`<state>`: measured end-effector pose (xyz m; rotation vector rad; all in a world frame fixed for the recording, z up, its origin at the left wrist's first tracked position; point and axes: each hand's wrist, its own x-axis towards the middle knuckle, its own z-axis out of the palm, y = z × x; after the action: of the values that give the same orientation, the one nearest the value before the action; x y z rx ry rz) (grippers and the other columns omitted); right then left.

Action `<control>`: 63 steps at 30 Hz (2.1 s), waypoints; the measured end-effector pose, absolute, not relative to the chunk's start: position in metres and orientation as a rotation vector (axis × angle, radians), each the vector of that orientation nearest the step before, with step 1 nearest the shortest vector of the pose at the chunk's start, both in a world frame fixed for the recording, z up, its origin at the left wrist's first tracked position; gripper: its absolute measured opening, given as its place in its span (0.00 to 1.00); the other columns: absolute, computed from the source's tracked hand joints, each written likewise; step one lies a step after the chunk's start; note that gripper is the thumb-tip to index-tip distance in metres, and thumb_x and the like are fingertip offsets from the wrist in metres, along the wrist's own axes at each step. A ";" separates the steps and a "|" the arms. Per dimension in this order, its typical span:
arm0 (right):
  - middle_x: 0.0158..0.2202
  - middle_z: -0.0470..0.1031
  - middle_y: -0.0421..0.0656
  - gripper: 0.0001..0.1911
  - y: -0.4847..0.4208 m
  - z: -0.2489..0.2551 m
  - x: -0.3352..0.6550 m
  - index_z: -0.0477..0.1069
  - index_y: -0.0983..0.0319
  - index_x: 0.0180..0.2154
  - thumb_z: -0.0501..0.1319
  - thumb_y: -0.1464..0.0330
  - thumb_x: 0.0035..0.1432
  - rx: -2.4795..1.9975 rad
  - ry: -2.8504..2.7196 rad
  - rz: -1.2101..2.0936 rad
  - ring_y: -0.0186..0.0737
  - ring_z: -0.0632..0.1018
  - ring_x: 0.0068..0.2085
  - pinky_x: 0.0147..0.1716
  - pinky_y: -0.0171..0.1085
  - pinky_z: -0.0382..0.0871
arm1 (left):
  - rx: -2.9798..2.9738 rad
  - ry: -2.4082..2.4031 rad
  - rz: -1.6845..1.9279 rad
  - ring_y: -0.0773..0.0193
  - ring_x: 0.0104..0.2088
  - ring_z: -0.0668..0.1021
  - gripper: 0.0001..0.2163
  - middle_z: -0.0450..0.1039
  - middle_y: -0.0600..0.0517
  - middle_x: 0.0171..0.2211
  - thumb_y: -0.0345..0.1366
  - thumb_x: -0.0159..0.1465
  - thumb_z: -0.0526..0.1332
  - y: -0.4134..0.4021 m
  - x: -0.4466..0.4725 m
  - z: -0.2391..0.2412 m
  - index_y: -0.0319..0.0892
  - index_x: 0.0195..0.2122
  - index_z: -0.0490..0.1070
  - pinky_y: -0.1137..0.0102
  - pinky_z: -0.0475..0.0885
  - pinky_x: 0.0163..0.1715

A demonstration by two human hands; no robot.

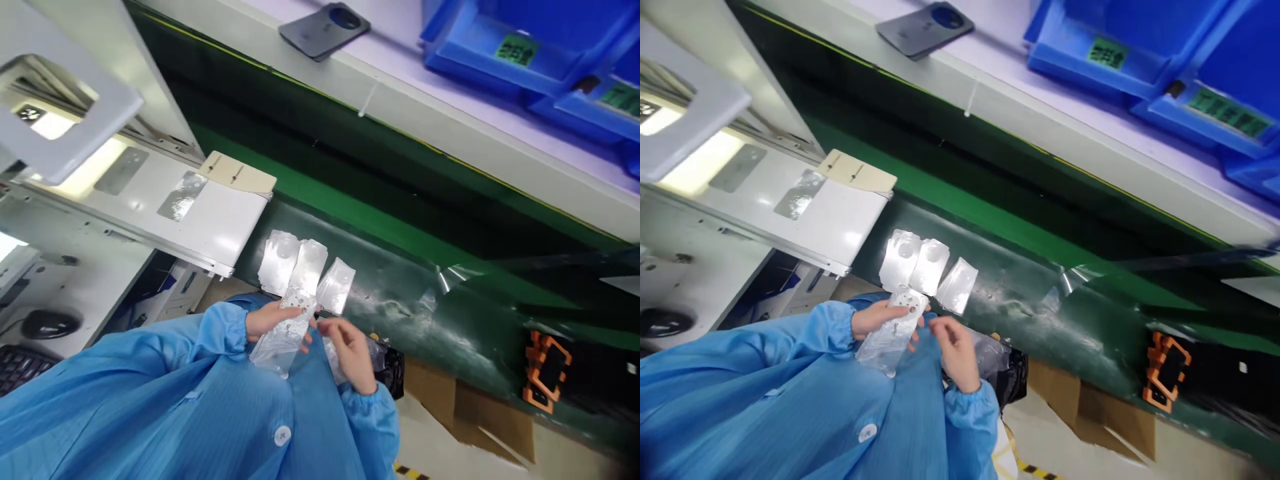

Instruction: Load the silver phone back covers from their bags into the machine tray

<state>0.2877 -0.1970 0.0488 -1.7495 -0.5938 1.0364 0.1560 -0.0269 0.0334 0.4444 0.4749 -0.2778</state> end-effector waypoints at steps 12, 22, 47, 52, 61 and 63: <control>0.28 0.76 0.41 0.16 0.009 0.073 0.263 0.73 0.62 0.38 0.60 0.56 0.58 -1.660 -1.388 1.030 0.37 0.73 0.28 0.29 0.34 0.66 | 0.365 0.475 0.051 0.57 0.34 0.78 0.17 0.76 0.47 0.37 0.37 0.57 0.65 0.000 0.041 0.050 0.38 0.48 0.75 0.60 0.72 0.41; 0.50 0.73 0.60 0.25 0.175 0.005 0.258 0.69 0.70 0.54 0.55 0.60 0.62 -2.264 -1.464 0.244 0.56 0.71 0.50 0.49 0.48 0.62 | 0.113 0.699 0.499 0.57 0.33 0.78 0.19 0.75 0.45 0.35 0.34 0.54 0.67 0.018 -0.063 0.023 0.36 0.48 0.75 0.53 0.75 0.41; 0.63 0.59 0.55 0.25 0.123 -0.032 0.217 0.66 0.62 0.58 0.55 0.59 0.63 -2.153 -1.902 0.302 0.57 0.59 0.64 0.61 0.54 0.51 | 0.217 0.648 0.402 0.54 0.36 0.78 0.17 0.76 0.43 0.38 0.31 0.58 0.64 0.041 -0.055 0.007 0.33 0.50 0.73 0.50 0.74 0.43; 0.62 0.60 0.56 0.26 0.127 -0.034 0.216 0.65 0.63 0.59 0.54 0.57 0.63 -2.082 -1.919 0.282 0.56 0.61 0.63 0.60 0.53 0.54 | 0.222 0.648 0.401 0.54 0.37 0.78 0.19 0.76 0.43 0.39 0.31 0.58 0.64 0.037 -0.055 0.005 0.33 0.52 0.72 0.50 0.74 0.42; 0.64 0.58 0.55 0.24 0.124 -0.026 0.195 0.64 0.62 0.61 0.52 0.61 0.66 -2.070 -1.978 0.262 0.57 0.57 0.65 0.62 0.56 0.50 | 0.218 0.642 0.382 0.54 0.36 0.78 0.19 0.77 0.44 0.38 0.31 0.58 0.63 0.034 -0.047 0.007 0.34 0.51 0.73 0.52 0.74 0.41; 0.65 0.58 0.55 0.23 0.124 -0.026 0.190 0.64 0.60 0.61 0.52 0.61 0.67 -2.098 -2.003 0.276 0.58 0.56 0.65 0.62 0.58 0.49 | 0.216 0.647 0.377 0.55 0.36 0.78 0.19 0.77 0.44 0.37 0.31 0.58 0.64 0.033 -0.046 0.008 0.34 0.51 0.73 0.52 0.75 0.41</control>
<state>0.1901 0.1242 -0.0256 -2.0976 -2.0028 0.2758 -0.0465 0.0333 0.0082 0.2163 0.6471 0.3771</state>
